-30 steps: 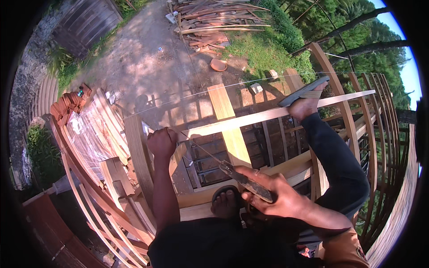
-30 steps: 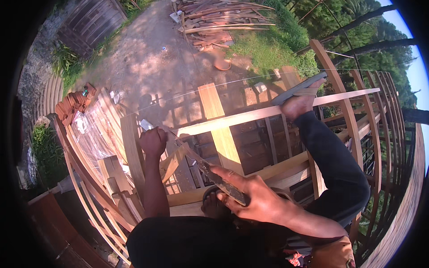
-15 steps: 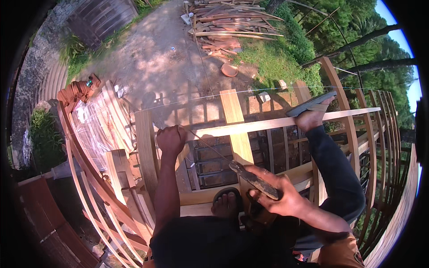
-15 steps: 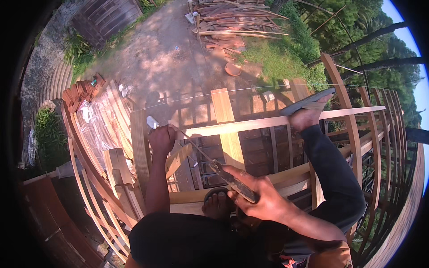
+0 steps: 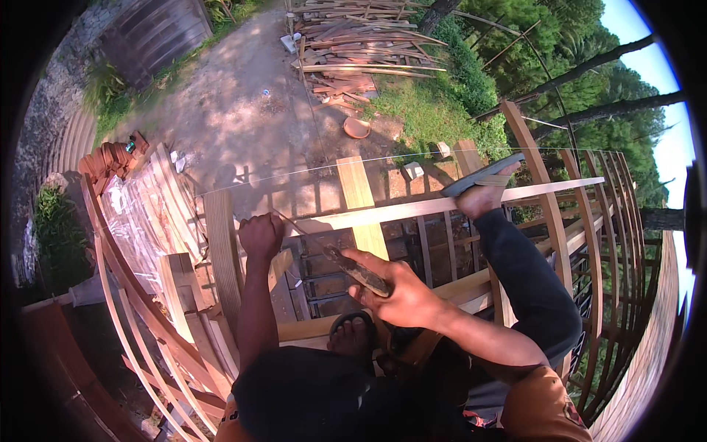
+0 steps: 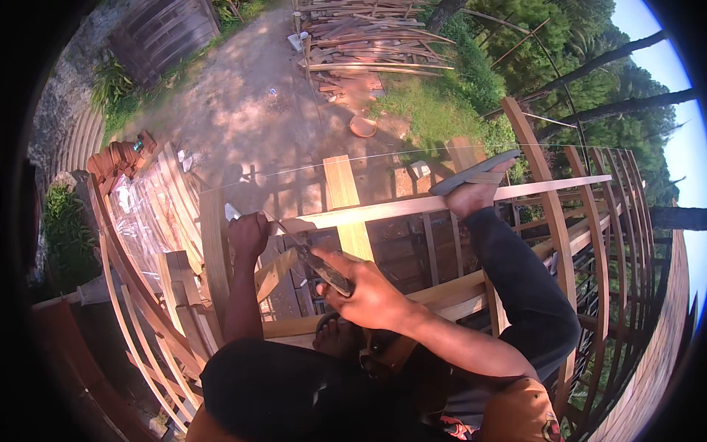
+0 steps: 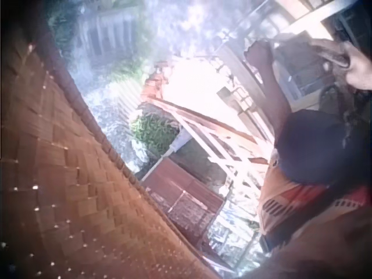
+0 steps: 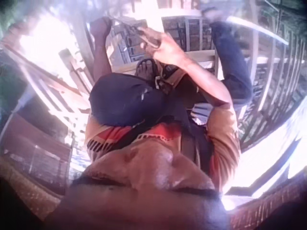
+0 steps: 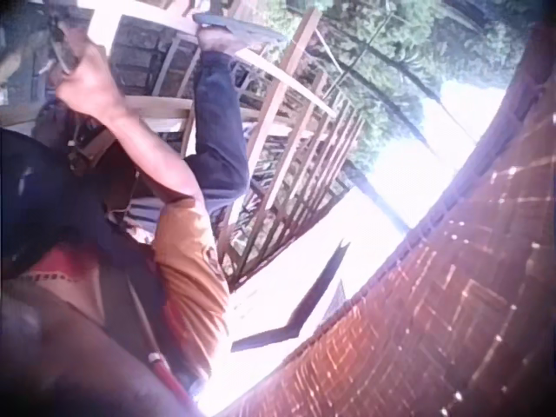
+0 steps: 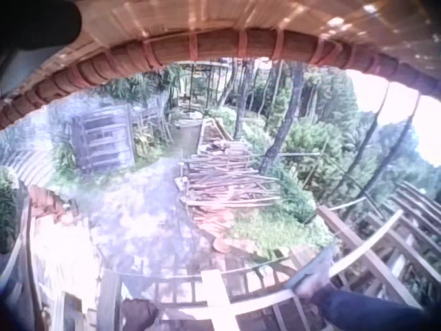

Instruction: The person saws a piece of lumber while balanced on a wooden roof frame, then uses a hammer to drive a nail into a wooden slat.

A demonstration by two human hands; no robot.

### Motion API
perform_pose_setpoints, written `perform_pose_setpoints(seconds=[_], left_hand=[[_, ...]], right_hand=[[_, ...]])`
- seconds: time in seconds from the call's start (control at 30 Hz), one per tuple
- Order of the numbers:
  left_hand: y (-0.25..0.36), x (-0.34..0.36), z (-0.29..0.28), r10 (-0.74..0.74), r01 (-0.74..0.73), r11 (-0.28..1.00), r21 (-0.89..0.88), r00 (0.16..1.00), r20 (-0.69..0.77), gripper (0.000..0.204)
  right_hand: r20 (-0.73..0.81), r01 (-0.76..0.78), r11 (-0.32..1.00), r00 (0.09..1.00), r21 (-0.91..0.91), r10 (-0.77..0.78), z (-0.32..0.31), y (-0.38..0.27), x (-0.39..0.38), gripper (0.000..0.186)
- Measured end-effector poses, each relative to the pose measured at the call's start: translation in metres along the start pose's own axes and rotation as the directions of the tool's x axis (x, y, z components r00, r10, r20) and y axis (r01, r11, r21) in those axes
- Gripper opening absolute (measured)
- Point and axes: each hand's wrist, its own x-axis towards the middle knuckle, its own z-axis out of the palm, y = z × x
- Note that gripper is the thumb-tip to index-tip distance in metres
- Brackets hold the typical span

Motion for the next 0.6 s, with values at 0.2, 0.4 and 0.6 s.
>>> perform_pose_setpoints(seconds=[0.2,0.4,0.6], left_hand=[[0.012,-0.006,-0.001,0.002,-0.006,0.999,-0.035,0.990,-0.138,0.044],[0.013,0.001,-0.005,-0.001,0.001,0.999,-0.053,1.000,0.002,0.043],[-0.006,-0.002,-0.019,-0.031,0.033,0.999,0.025,0.995,-0.094,0.041]], right_hand=[[0.013,-0.144,0.964,0.989,0.222,0.145,-0.030,0.006,-0.069,0.061],[0.022,-0.038,0.999,0.999,0.020,0.037,0.034,0.040,0.079,0.051],[0.216,-0.376,0.815,0.926,0.441,0.310,-0.047,-0.018,-0.106,0.061]])
